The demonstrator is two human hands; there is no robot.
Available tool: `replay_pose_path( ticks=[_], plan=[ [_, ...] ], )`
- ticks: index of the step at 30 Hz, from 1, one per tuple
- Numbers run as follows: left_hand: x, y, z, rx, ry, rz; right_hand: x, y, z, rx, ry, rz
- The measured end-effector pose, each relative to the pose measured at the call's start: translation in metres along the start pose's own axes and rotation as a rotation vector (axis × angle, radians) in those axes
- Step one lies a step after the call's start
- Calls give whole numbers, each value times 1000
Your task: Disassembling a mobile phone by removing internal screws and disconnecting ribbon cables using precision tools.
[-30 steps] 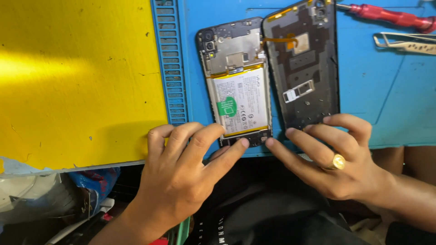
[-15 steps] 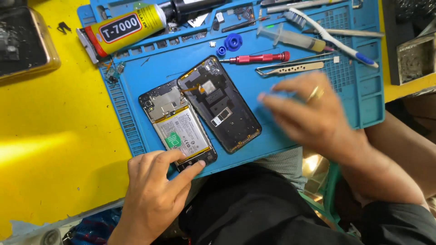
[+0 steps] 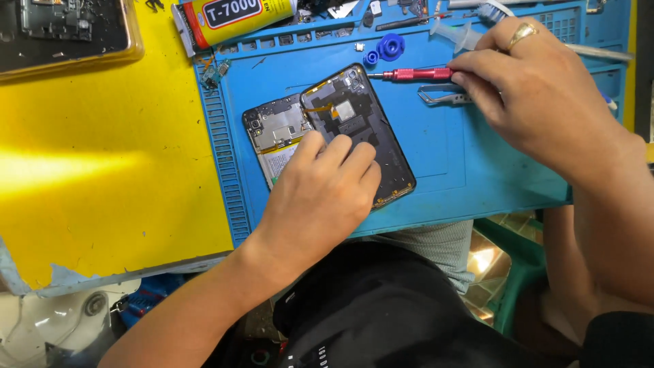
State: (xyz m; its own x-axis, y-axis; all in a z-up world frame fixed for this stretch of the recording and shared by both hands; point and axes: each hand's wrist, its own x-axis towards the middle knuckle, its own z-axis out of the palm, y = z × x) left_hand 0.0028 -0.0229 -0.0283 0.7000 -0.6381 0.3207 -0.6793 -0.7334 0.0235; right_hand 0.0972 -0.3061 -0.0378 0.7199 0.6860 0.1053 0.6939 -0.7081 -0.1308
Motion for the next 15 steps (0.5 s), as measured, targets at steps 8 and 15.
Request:
replay_pose_path(
  ticks=[8, 15],
  plan=[
    [9, 1, 5, 100, -16, 74, -19, 9, -11, 39, 83, 15],
    [-18, -19, -6, -297, -19, -159, -128, 34, 27, 609, 226, 267]
  ],
)
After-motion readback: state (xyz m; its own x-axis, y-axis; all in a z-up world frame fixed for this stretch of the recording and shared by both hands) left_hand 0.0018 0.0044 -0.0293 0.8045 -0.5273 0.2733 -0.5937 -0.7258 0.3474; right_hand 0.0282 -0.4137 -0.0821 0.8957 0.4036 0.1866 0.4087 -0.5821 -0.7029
